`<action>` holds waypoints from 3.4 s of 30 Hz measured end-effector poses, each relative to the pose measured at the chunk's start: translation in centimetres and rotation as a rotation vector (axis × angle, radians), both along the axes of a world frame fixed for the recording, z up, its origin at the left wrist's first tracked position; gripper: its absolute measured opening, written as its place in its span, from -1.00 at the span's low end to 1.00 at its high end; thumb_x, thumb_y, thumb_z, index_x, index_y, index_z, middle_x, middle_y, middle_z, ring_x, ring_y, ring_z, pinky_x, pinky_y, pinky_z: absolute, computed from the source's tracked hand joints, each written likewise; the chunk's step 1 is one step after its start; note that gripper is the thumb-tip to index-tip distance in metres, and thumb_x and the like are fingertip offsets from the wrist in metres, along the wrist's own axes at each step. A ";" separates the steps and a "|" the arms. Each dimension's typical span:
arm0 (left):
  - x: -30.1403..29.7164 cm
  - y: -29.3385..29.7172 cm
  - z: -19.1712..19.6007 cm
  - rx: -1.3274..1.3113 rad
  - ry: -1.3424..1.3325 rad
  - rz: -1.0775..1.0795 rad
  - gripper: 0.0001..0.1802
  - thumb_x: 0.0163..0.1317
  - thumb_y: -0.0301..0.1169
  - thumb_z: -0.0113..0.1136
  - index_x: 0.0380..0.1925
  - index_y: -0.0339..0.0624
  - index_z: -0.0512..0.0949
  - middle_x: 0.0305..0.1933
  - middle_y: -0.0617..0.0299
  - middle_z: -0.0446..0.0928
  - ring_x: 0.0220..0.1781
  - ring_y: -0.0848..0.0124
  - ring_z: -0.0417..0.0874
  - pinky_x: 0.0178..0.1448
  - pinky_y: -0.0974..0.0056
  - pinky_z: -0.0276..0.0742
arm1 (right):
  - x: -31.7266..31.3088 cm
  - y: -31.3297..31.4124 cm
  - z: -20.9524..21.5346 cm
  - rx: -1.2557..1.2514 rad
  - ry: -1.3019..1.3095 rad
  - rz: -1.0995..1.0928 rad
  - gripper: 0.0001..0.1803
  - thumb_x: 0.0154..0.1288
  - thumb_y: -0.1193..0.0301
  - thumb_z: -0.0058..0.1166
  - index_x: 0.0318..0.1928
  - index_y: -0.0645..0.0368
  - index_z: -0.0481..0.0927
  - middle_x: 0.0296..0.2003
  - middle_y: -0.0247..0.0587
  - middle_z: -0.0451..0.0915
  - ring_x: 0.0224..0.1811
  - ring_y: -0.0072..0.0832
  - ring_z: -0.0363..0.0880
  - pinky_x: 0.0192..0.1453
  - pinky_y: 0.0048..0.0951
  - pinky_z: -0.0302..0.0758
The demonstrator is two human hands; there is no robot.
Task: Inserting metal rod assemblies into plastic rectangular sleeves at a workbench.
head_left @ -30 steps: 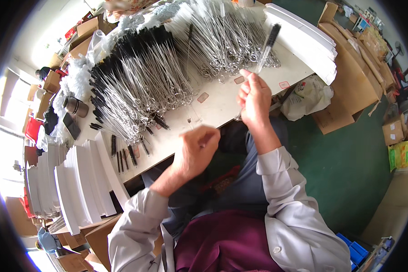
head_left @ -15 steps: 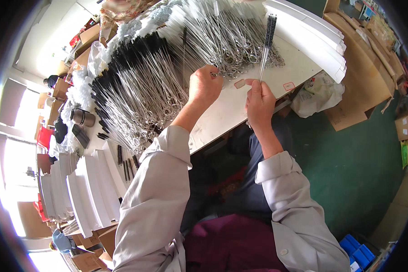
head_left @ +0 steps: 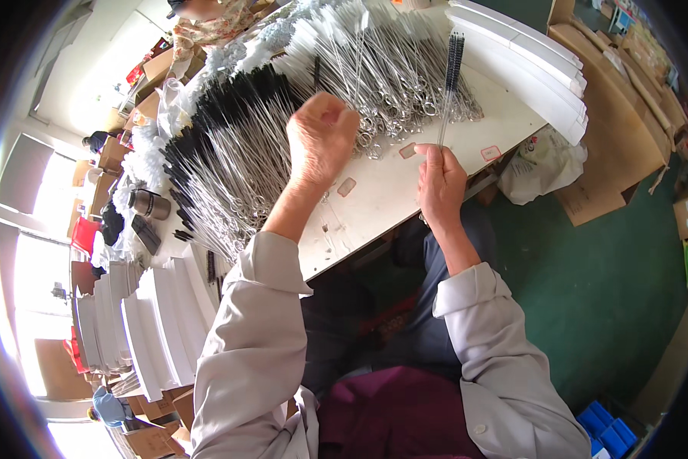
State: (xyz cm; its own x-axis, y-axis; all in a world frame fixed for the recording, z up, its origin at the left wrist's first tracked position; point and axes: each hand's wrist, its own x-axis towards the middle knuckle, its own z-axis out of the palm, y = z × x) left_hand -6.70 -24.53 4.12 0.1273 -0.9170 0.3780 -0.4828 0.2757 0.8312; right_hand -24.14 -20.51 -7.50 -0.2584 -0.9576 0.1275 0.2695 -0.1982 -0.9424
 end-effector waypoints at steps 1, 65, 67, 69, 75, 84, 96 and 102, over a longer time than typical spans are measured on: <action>0.5 0.1 1.4 -0.009 0.067 -0.033 -0.91 0.19 -0.47 0.24 -0.40 -0.28 0.61 -0.41 0.25 0.69 -0.46 0.58 0.55 -0.28 0.34 0.55 | 0.2 0.0 0.1 -0.009 -0.004 0.008 -0.63 0.70 0.25 -0.07 -0.11 0.23 0.71 -0.57 -0.49 0.38 -0.56 -0.74 0.26 -0.48 -0.54 0.24; 12.5 17.7 2.8 0.164 -0.162 0.001 -0.87 0.52 -0.47 0.14 -0.26 -0.27 0.52 -0.43 0.32 0.58 -0.38 0.60 0.58 -0.23 0.39 0.56 | 3.3 13.2 4.4 0.288 0.078 1.089 -0.63 0.72 0.28 -0.09 0.04 0.34 0.66 -0.49 -0.31 0.60 -0.60 -0.68 0.46 -0.52 -0.60 0.43; 12.6 17.9 2.4 0.160 -0.154 0.013 -0.87 0.52 -0.47 0.14 -0.26 -0.28 0.52 -0.43 0.31 0.58 -0.37 0.60 0.58 -0.23 0.39 0.56 | 3.4 13.3 4.2 0.306 0.081 1.071 -0.62 0.72 0.27 -0.09 0.04 0.33 0.67 -0.52 -0.35 0.56 -0.61 -0.71 0.40 -0.52 -0.61 0.40; 12.8 17.9 1.9 0.160 -0.153 0.041 -0.88 0.51 -0.47 0.15 -0.25 -0.28 0.52 -0.43 0.30 0.58 -0.37 0.60 0.58 -0.22 0.39 0.57 | 3.4 13.4 3.8 0.318 0.090 1.073 -0.62 0.72 0.26 -0.09 0.04 0.33 0.67 -0.52 -0.36 0.56 -0.61 -0.71 0.40 -0.52 -0.62 0.40; 12.9 17.9 0.9 0.089 -0.088 0.071 -0.88 0.44 -0.47 0.21 -0.31 -0.26 0.53 -0.55 0.27 0.55 -0.47 0.59 0.55 -0.33 0.36 0.51 | 3.4 14.0 3.3 0.328 0.119 1.077 -0.61 0.73 0.24 -0.10 0.03 0.33 0.67 -0.54 -0.38 0.53 -0.61 -0.69 0.42 -0.51 -0.61 0.41; 14.2 17.7 -0.2 0.130 -0.108 0.102 -0.87 0.51 -0.45 0.17 -0.26 -0.26 0.55 -0.41 0.30 0.61 -0.36 0.61 0.62 -0.22 0.40 0.60 | 3.2 14.3 2.6 0.351 0.142 1.079 -0.60 0.72 0.25 -0.09 0.04 0.34 0.68 -0.54 -0.40 0.51 -0.59 -0.68 0.43 -0.46 -0.58 0.47; 13.5 19.0 -0.9 -0.307 -0.645 0.092 -0.94 0.34 -0.55 0.32 -0.24 -0.26 0.60 -0.43 0.14 0.63 -0.41 0.32 0.72 -0.30 0.28 0.63 | 3.1 14.9 1.9 0.398 0.106 1.085 -0.52 0.69 0.08 -0.02 -0.02 0.29 0.68 -0.60 -0.65 0.25 -0.62 -0.87 0.14 -0.58 -0.69 0.14; 11.7 21.8 -1.0 -0.391 -0.761 0.025 -0.76 0.22 -0.57 0.42 -0.11 -0.28 0.64 -0.37 0.08 0.66 -0.43 0.20 0.73 -0.36 0.23 0.62 | 2.9 15.0 1.6 0.415 0.093 1.102 -0.53 0.69 0.09 -0.01 -0.08 0.29 0.68 -0.61 -0.66 0.23 -0.63 -0.87 0.11 -0.60 -0.68 0.11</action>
